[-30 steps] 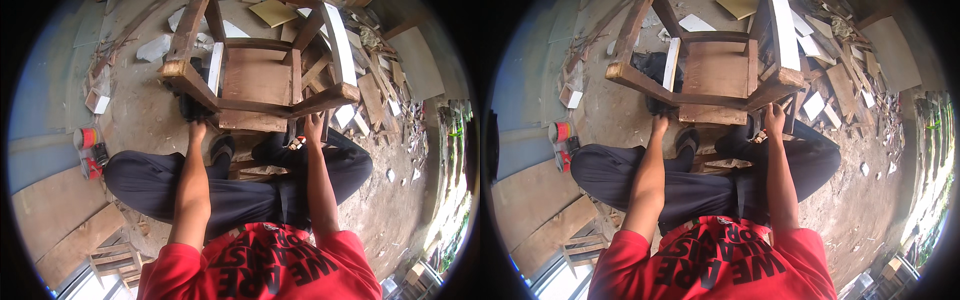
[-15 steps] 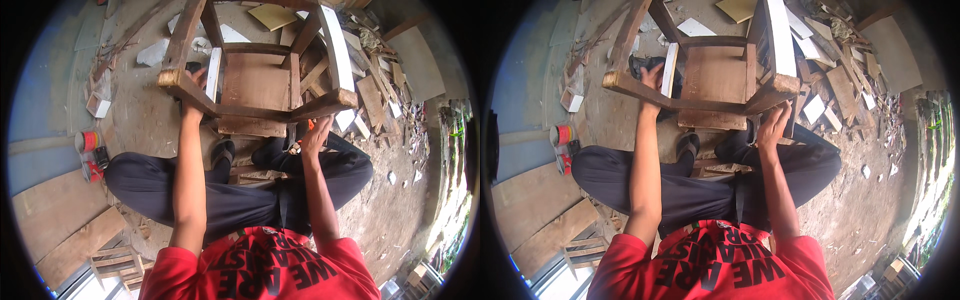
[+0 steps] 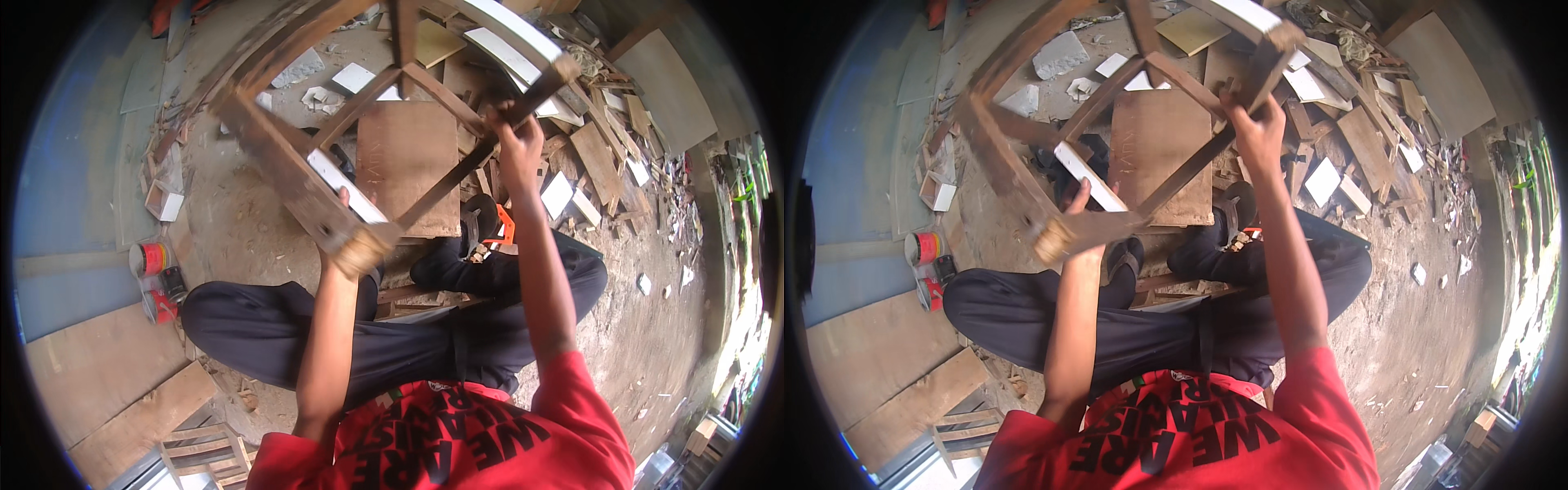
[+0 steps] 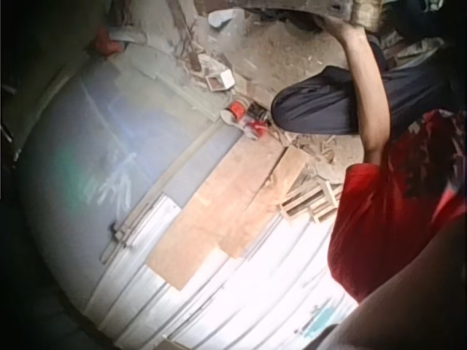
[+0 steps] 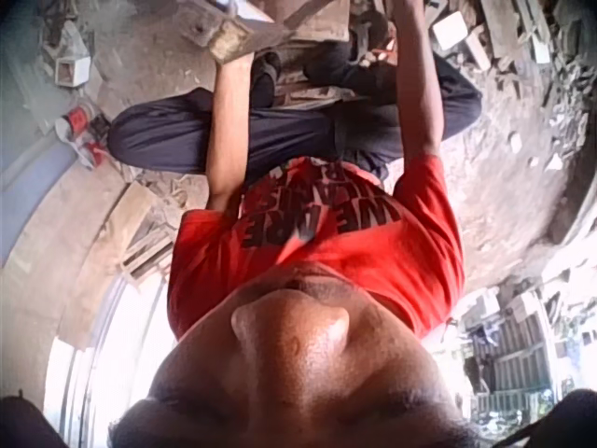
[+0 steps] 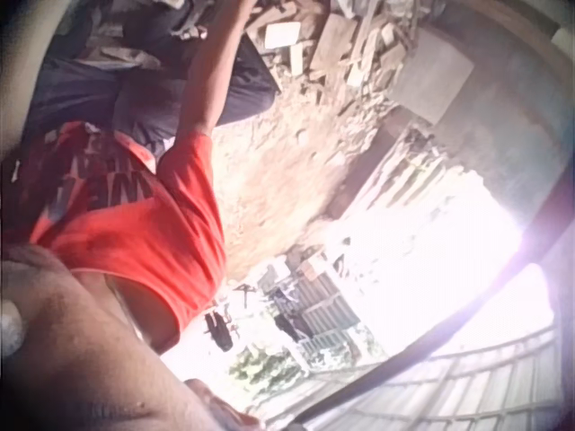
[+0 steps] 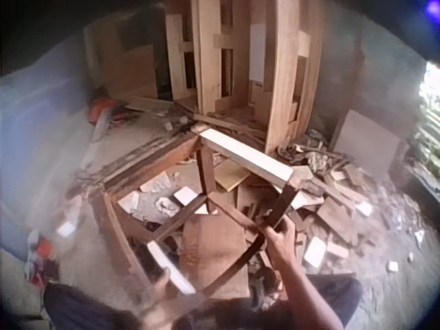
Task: The person sits on the floor and assembles a wooden frame by hand, aligning pieces and securing them with a hammer and nails. The person repeatedly adjusts the frame and hammers nails into joints to stabilize the structure.
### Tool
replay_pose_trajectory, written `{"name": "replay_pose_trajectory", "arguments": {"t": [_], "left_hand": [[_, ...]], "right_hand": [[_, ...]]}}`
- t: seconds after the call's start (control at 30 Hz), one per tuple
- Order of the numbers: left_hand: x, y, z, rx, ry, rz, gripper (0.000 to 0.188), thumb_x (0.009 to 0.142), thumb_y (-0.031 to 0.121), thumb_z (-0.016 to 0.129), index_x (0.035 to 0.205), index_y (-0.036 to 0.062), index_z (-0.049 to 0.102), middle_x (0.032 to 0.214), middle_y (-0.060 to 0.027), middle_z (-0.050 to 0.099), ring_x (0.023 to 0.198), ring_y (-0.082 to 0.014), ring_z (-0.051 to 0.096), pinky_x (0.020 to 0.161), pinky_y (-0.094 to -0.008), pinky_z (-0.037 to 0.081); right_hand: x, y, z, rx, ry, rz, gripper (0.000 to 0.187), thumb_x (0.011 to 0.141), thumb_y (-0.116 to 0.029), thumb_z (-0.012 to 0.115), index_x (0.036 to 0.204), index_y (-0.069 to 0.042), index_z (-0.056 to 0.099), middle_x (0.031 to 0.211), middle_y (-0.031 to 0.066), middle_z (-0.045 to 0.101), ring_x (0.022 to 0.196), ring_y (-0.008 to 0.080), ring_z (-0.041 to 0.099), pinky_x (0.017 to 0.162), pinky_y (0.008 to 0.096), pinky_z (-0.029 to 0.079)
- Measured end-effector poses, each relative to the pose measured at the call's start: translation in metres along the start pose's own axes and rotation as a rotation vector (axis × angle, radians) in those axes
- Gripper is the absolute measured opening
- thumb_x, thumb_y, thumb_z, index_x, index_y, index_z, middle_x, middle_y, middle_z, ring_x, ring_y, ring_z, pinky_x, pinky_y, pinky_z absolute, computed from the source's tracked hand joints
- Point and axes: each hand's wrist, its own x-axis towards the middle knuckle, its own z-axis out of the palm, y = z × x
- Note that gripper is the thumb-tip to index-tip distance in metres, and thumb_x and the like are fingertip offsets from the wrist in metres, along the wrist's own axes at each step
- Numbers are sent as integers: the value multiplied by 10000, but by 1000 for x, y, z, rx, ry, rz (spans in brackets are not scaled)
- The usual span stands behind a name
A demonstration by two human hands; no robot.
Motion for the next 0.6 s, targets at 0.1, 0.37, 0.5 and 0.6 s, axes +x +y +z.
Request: {"name": "replay_pose_trajectory", "arguments": {"t": [0.1,0.37,0.5,0.6], "left_hand": [[10,-24,-40,119,-38,-54,486,898,104,732,1292,73,450,1186,-69,547,1059,-197,610,859,-376,558],[-33,-57,-29,156,4,-64,516,871,68,763,1299,86,476,1198,-45,538,1094,-163,564,910,-357,514],[-35,-69,-21,88,18,-57,460,862,0,726,1246,136,513,1210,-68,563,1124,-269,597,961,-516,537],[-27,-65,-16,111,-28,-100,390,883,-13,662,1232,88,521,1193,-67,599,1099,-242,627,984,-477,537]], "right_hand": [[34,9,0,38,-102,-14,317,849,-216,705,1059,18,661,908,48,663,837,123,599,797,284,473],[77,31,23,73,-272,-29,319,808,-237,686,998,19,681,889,44,664,857,125,588,814,283,452],[87,41,34,134,-328,6,312,819,-238,682,992,22,676,902,39,661,878,127,588,832,292,459],[87,75,39,133,-379,-18,273,871,-182,630,1055,19,647,977,61,667,946,144,587,884,303,458]]}}
